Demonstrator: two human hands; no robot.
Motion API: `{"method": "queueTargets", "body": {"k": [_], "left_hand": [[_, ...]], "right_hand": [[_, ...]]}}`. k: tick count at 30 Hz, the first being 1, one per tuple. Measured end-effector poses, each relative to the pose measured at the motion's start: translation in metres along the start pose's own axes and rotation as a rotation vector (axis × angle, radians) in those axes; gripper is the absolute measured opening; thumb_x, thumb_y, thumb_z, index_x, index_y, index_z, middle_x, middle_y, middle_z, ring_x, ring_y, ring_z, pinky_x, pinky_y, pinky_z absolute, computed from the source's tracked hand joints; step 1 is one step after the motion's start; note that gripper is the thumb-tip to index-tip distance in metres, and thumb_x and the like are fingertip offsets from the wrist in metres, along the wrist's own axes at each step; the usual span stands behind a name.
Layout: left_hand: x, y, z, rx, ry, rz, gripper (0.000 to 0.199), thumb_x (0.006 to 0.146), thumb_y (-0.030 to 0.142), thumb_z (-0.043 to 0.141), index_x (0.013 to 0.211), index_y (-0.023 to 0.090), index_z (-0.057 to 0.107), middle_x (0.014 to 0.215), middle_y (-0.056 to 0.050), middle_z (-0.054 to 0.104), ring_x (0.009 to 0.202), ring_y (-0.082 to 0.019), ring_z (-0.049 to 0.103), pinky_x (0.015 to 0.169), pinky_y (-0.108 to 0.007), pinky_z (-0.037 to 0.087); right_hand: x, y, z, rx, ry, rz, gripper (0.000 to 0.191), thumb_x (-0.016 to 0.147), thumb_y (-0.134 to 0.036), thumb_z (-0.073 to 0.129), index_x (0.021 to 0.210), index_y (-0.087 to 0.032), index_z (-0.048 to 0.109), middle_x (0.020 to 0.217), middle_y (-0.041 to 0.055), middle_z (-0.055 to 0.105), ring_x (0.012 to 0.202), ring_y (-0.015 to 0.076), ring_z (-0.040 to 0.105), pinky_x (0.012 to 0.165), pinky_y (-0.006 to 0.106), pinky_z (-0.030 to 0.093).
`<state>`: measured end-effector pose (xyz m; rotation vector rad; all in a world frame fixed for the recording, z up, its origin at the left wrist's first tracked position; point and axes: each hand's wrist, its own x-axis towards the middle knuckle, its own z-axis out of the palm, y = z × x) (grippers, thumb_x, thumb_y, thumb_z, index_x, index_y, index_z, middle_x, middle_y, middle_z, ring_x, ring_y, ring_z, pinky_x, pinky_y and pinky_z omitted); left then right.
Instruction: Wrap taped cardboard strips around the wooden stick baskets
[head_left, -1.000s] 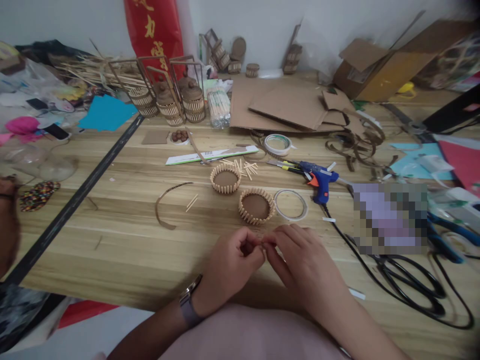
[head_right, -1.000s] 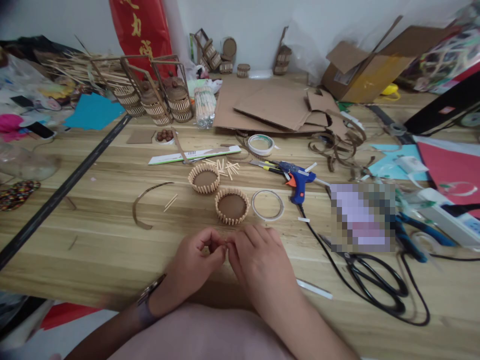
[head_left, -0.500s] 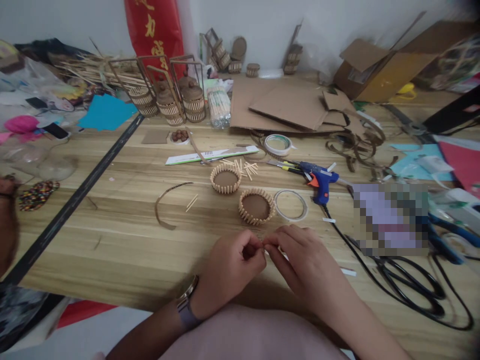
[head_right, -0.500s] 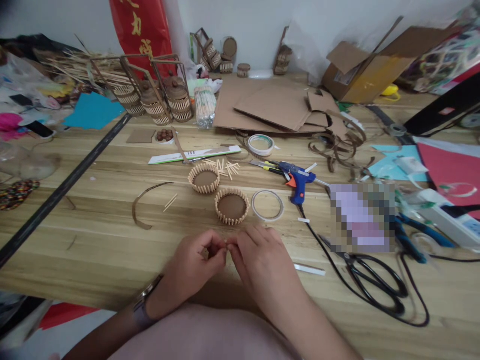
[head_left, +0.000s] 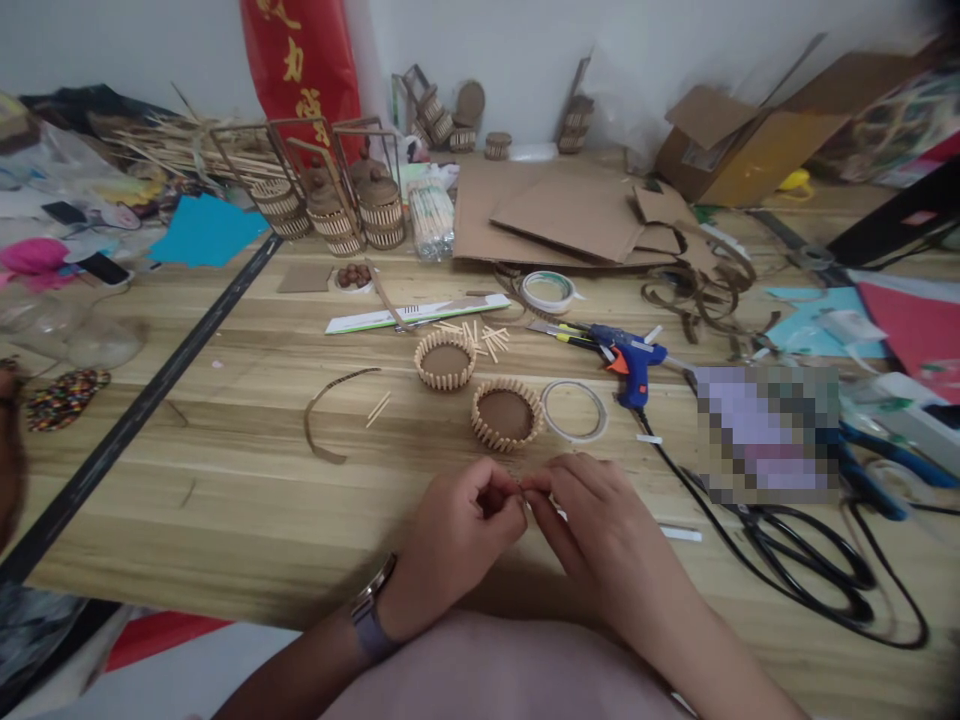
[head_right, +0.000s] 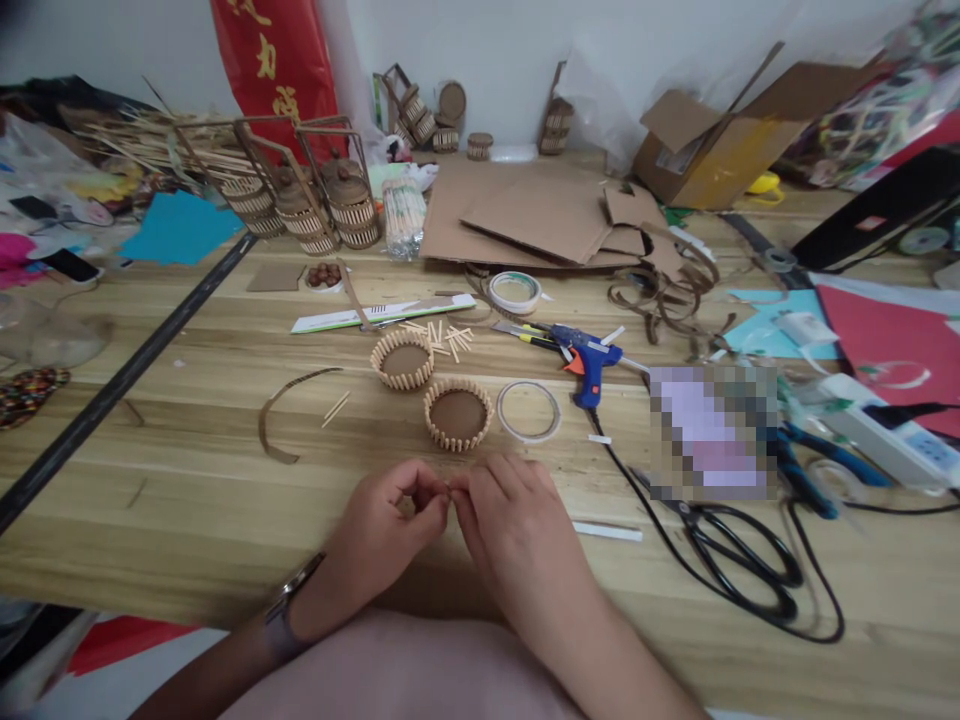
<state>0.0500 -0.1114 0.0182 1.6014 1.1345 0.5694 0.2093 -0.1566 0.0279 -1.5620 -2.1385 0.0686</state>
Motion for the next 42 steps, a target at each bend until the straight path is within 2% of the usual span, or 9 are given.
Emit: {"method": "queueTargets", "body": {"k": [12, 21, 32, 42], "left_hand": [[-0.001, 0.001, -0.003, 0.116, 0.003, 0.113, 0.008, 0.078, 0.018, 0.055, 0.071, 0.019, 0.060, 0.063, 0.003, 0.063, 0.060, -0.011, 0.055, 0.058, -0.022, 0.036], [-0.001, 0.002, 0.004, 0.100, 0.064, 0.060, 0.008, 0.077, 0.021, 0.057, 0.070, 0.019, 0.060, 0.062, 0.004, 0.061, 0.058, -0.011, 0.053, 0.057, -0.023, 0.035], [0.000, 0.002, 0.003, 0.071, 0.067, 0.051, 0.007, 0.076, 0.021, 0.058, 0.070, 0.019, 0.061, 0.061, 0.004, 0.060, 0.058, -0.011, 0.052, 0.056, -0.023, 0.035], [-0.001, 0.003, 0.000, -0.014, 0.019, 0.044, 0.007, 0.076, 0.021, 0.057, 0.071, 0.019, 0.061, 0.063, 0.004, 0.062, 0.059, -0.011, 0.054, 0.056, -0.022, 0.038]], "right_hand": [[0.001, -0.001, -0.007, -0.008, -0.011, -0.015, 0.019, 0.096, -0.016, 0.048, 0.084, -0.020, 0.062, 0.075, 0.0027, 0.065, 0.069, 0.0184, 0.057, 0.065, 0.032, 0.036], [-0.002, -0.002, 0.004, -0.073, 0.030, -0.001, 0.022, 0.097, -0.016, 0.045, 0.083, -0.019, 0.062, 0.075, 0.0041, 0.062, 0.071, 0.0206, 0.054, 0.066, 0.033, 0.034], [-0.001, -0.003, 0.001, -0.060, 0.029, -0.015, 0.023, 0.098, -0.017, 0.043, 0.083, -0.019, 0.061, 0.074, 0.0039, 0.063, 0.070, 0.0196, 0.057, 0.065, 0.033, 0.037], [0.001, 0.002, -0.001, 0.154, -0.016, 0.050, 0.018, 0.095, -0.014, 0.046, 0.085, -0.019, 0.060, 0.078, 0.0042, 0.065, 0.071, 0.0184, 0.060, 0.064, 0.031, 0.043]]}}
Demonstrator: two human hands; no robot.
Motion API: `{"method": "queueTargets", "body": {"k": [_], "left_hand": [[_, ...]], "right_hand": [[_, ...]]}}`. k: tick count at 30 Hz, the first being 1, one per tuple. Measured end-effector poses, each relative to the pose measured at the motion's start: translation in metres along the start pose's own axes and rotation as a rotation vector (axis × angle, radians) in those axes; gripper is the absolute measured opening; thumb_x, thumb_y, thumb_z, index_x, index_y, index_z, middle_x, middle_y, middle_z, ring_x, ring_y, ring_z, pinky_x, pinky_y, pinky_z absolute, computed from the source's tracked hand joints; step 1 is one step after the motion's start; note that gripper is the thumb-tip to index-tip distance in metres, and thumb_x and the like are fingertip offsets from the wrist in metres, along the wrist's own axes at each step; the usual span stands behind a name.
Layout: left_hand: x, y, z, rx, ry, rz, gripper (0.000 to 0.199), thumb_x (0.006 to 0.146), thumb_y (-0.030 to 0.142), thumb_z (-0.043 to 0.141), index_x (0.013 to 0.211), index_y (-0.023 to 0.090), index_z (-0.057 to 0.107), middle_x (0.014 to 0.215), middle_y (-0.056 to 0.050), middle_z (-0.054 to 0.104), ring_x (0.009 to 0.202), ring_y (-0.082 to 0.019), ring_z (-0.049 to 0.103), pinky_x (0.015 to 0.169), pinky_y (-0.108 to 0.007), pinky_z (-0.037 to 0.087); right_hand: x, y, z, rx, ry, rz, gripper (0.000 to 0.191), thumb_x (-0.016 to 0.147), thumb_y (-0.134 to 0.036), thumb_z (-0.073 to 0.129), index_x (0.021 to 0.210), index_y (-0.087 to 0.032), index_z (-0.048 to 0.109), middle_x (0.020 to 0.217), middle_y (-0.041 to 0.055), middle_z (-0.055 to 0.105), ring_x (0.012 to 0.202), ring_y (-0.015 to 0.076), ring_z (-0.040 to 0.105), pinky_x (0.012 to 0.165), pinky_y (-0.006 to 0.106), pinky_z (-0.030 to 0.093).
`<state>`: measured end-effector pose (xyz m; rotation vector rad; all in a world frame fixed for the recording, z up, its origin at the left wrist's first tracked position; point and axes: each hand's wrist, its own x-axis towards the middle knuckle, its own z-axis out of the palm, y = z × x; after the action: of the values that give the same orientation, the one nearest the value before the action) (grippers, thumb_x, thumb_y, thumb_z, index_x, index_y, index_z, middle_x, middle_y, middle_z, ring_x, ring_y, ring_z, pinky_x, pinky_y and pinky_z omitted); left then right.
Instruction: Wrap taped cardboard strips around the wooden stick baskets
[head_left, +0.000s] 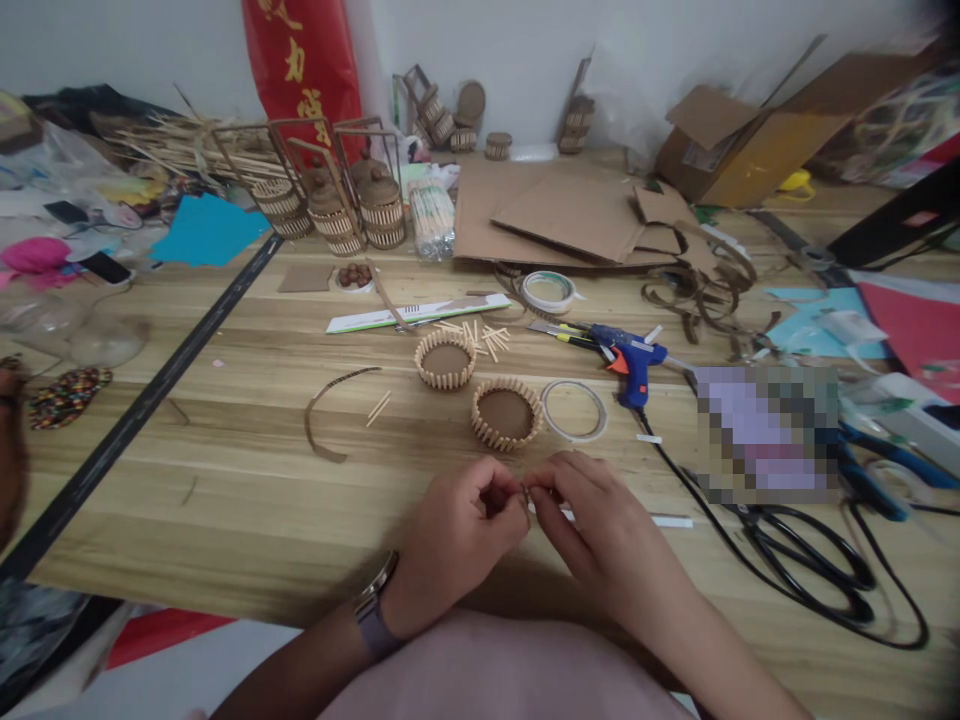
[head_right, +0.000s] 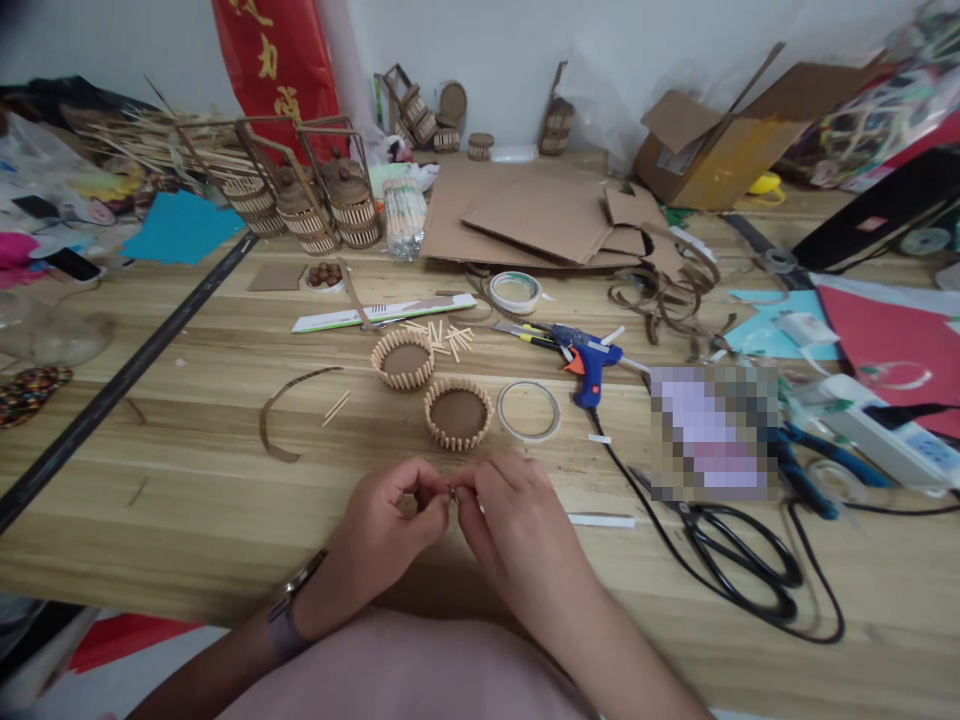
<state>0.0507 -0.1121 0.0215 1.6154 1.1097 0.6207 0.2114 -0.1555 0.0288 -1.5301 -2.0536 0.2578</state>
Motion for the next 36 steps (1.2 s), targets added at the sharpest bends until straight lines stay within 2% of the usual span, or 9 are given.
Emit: {"method": "queueTargets", "body": {"k": [9, 13, 17, 20, 25, 29, 33, 36], "left_hand": [[0.001, -0.002, -0.001, -0.034, -0.008, -0.007, 0.006, 0.075, 0.020, 0.057, 0.071, 0.019, 0.061, 0.063, 0.004, 0.062, 0.060, -0.011, 0.054, 0.056, -0.021, 0.038], [0.000, -0.002, -0.001, -0.043, -0.021, 0.007, 0.007, 0.076, 0.021, 0.057, 0.071, 0.019, 0.061, 0.064, 0.004, 0.061, 0.061, -0.011, 0.054, 0.057, -0.021, 0.039], [-0.001, -0.003, -0.001, -0.101, -0.030, 0.009, 0.006, 0.076, 0.020, 0.056, 0.072, 0.019, 0.060, 0.064, 0.004, 0.060, 0.062, -0.011, 0.053, 0.057, -0.020, 0.039], [-0.001, -0.004, 0.000, -0.186, 0.013, 0.014, 0.005, 0.077, 0.020, 0.055, 0.074, 0.019, 0.059, 0.065, 0.004, 0.059, 0.062, -0.010, 0.052, 0.058, -0.020, 0.040], [0.000, -0.007, -0.002, -0.392, 0.107, -0.059, 0.008, 0.076, 0.025, 0.057, 0.072, 0.019, 0.056, 0.061, 0.003, 0.059, 0.055, -0.010, 0.051, 0.052, -0.020, 0.040], [0.002, -0.010, -0.005, -0.519, 0.240, -0.055, 0.005, 0.073, 0.023, 0.062, 0.071, 0.020, 0.057, 0.068, 0.000, 0.068, 0.062, -0.013, 0.060, 0.059, -0.022, 0.048], [0.005, -0.008, -0.011, -0.763, 0.309, -0.095, 0.012, 0.073, 0.024, 0.066, 0.072, 0.021, 0.055, 0.083, -0.004, 0.076, 0.073, -0.017, 0.070, 0.069, -0.027, 0.055], [0.006, -0.005, -0.019, -0.906, 0.339, -0.151, 0.020, 0.071, 0.024, 0.071, 0.074, 0.021, 0.051, 0.079, -0.005, 0.077, 0.071, -0.021, 0.074, 0.065, -0.029, 0.057]], "right_hand": [[0.001, -0.003, -0.002, 0.153, 0.008, 0.090, 0.016, 0.093, -0.017, 0.050, 0.085, -0.022, 0.063, 0.073, 0.0011, 0.064, 0.068, 0.0157, 0.061, 0.063, 0.028, 0.047], [0.001, -0.003, 0.000, 0.147, 0.057, 0.108, 0.017, 0.091, -0.017, 0.051, 0.079, -0.021, 0.062, 0.068, -0.0003, 0.062, 0.064, 0.0147, 0.060, 0.059, 0.026, 0.045], [0.002, -0.002, 0.005, 0.198, 0.113, 0.191, 0.017, 0.088, -0.017, 0.050, 0.073, -0.022, 0.056, 0.063, -0.0016, 0.061, 0.058, 0.0137, 0.057, 0.054, 0.024, 0.044], [0.004, 0.000, 0.007, 0.270, 0.122, 0.292, 0.016, 0.087, -0.020, 0.049, 0.072, -0.022, 0.055, 0.062, -0.0014, 0.062, 0.055, 0.0137, 0.057, 0.051, 0.023, 0.043], [-0.001, 0.012, 0.004, 0.355, 0.160, 0.437, 0.021, 0.088, -0.028, 0.047, 0.070, -0.023, 0.055, 0.058, -0.0017, 0.057, 0.052, 0.0144, 0.053, 0.047, 0.024, 0.041], [-0.015, 0.030, 0.000, 0.400, 0.186, 0.526, 0.022, 0.090, -0.033, 0.048, 0.072, -0.023, 0.057, 0.061, -0.0014, 0.057, 0.057, 0.0153, 0.053, 0.051, 0.025, 0.042], [-0.029, 0.047, -0.005, 0.463, 0.320, 0.645, 0.021, 0.087, -0.038, 0.055, 0.072, -0.024, 0.058, 0.069, -0.0015, 0.058, 0.067, 0.0165, 0.054, 0.063, 0.027, 0.044], [-0.034, 0.055, -0.010, 0.655, 0.455, 0.740, 0.023, 0.081, -0.038, 0.064, 0.064, -0.023, 0.059, 0.077, 0.0001, 0.060, 0.078, 0.0171, 0.055, 0.070, 0.027, 0.044]]}}
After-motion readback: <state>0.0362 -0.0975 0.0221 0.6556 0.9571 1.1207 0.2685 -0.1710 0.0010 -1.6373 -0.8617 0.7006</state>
